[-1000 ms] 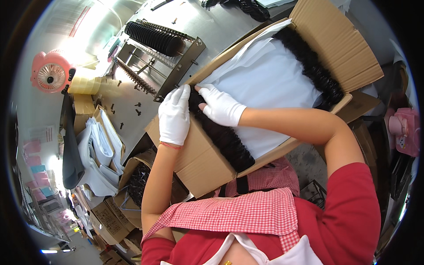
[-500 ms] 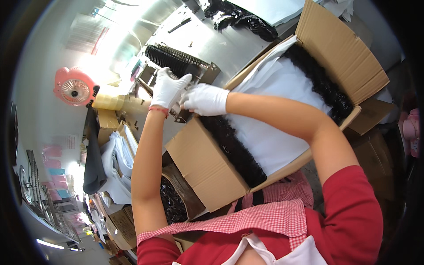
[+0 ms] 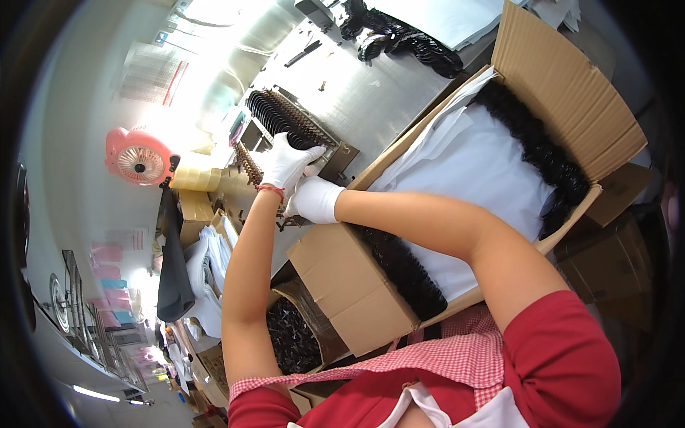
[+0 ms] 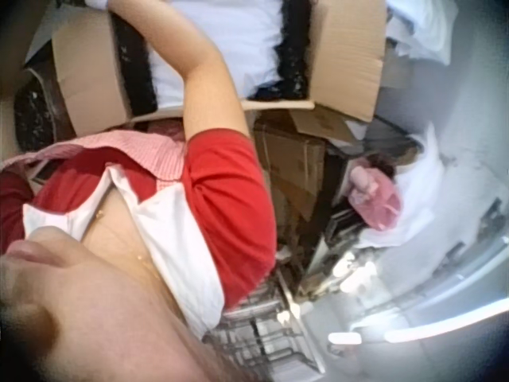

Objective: The person repeatedly picks up black hair rollers and places them onto a metal rack, then removes the loaded rack and places it on a shelf. They return to the table to continue loading rollers onto the rack. The person also handles white tissue paper and cardboard boxes during the process.

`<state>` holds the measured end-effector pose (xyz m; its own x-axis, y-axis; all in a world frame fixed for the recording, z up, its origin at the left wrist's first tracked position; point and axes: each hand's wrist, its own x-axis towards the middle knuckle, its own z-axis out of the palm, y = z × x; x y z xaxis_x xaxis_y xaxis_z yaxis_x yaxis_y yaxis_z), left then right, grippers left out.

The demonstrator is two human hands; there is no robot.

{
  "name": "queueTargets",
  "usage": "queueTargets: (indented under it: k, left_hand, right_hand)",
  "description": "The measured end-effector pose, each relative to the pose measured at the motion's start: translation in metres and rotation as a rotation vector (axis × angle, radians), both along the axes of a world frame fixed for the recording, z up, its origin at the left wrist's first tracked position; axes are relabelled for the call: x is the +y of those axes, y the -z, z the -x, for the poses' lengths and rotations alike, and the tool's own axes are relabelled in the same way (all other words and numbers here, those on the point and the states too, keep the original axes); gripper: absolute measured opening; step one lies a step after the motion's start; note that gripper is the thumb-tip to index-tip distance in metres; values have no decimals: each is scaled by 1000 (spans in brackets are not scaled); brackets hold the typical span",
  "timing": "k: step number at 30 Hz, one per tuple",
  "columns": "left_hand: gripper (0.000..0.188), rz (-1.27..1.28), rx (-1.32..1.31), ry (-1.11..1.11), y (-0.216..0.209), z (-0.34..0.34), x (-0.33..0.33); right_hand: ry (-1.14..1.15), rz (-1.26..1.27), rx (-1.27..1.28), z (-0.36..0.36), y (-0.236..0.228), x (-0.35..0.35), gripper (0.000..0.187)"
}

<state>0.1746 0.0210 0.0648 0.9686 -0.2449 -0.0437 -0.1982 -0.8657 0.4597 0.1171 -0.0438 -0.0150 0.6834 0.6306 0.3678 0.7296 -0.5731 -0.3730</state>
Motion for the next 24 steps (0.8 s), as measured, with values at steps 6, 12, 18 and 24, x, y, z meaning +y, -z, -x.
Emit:
queueTargets:
  k: [6,12,18,24]
  left_hand:
    - [48,-331,75,327,15,-14,-10]
    - [38,-597,-111,-25,-6,-12,-3]
    - [35,49,90,-128,-35,31,38]
    - [49,-189,374,320,-55,35,50]
  right_hand:
    - [144,-436,546,9,-2,-1,22]
    - [-103,-260,-39,13,2,-10,31]
    - [469,-680,-110,24,-17,-30,99]
    - [236,-562,296,-1,-33,-42,57]
